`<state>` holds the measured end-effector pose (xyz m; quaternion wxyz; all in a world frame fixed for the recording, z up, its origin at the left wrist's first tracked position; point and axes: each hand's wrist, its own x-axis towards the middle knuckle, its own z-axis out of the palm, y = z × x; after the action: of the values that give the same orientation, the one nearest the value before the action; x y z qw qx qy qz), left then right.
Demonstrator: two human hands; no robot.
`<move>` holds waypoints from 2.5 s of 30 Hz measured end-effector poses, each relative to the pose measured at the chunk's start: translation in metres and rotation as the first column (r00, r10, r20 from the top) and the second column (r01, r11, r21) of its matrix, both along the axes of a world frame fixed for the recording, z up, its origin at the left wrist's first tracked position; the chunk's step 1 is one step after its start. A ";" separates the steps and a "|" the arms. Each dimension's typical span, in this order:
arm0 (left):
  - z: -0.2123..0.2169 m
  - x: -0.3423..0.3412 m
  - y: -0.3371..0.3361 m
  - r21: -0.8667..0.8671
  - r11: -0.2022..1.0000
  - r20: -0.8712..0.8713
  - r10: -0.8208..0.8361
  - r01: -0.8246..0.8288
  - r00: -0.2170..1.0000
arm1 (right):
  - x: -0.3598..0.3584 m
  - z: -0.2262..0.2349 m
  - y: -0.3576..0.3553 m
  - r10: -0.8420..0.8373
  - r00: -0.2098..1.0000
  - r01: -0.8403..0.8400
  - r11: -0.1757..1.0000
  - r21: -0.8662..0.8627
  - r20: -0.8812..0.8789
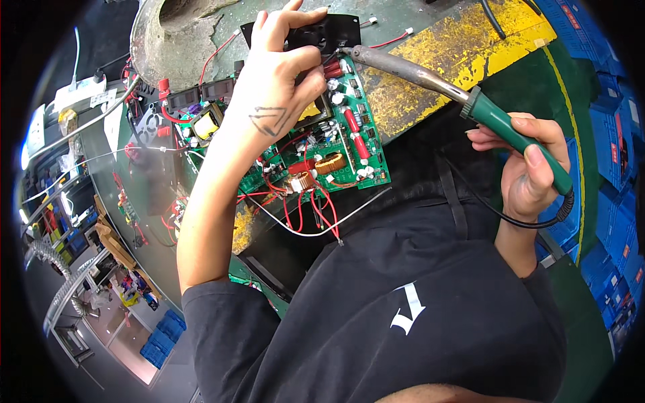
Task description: Soldering electronic components and cooling fans onto printed circuit boards at a factory workbench.
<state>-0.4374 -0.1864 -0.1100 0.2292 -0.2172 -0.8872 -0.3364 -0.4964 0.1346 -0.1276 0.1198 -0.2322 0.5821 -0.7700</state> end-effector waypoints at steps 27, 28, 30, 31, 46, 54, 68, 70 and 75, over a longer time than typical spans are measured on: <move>0.031 0.012 0.013 -0.232 0.948 0.446 0.302 -0.217 0.843 | 0.003 -0.002 0.000 0.020 1.000 -0.019 0.996 -0.084 0.007; 0.031 0.012 0.013 -0.265 0.940 0.449 0.318 -0.216 0.835 | 0.004 -0.002 -0.001 0.023 1.000 -0.022 0.997 -0.076 0.011; 0.034 0.012 0.013 -0.264 0.941 0.466 0.316 -0.211 0.826 | 0.004 -0.002 -0.003 0.025 1.000 -0.024 0.997 -0.067 0.015; 0.035 0.011 0.013 -0.264 0.942 0.484 0.315 -0.207 0.816 | 0.004 -0.002 -0.004 0.023 1.000 -0.022 0.998 -0.060 0.008; 0.031 0.013 0.011 -0.226 0.955 0.446 0.278 -0.193 0.851 | 0.005 0.000 -0.006 0.013 0.999 -0.010 0.999 -0.054 0.043; 0.034 0.013 0.012 -0.221 0.956 0.465 0.276 -0.192 0.841 | 0.007 -0.001 -0.001 0.057 0.997 -0.056 0.998 0.019 -0.057; 0.010 0.003 0.007 -0.240 0.949 0.467 0.296 -0.202 0.833 | 0.016 -0.005 0.000 0.002 0.998 0.000 0.999 0.043 -0.061; -0.021 -0.008 -0.009 0.131 0.963 -0.292 -0.189 0.235 0.938 | 0.019 -0.005 -0.005 0.026 0.998 -0.024 0.999 0.022 -0.056; 0.029 0.012 0.013 -0.274 0.940 0.431 0.308 -0.202 0.848 | 0.016 -0.004 -0.002 0.029 0.997 -0.027 0.999 0.032 -0.072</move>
<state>-0.4254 -0.1739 -0.0813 0.0262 -0.0330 -0.9684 -0.2457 -0.4804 0.1326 -0.1316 0.1127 -0.2663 0.5947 -0.7502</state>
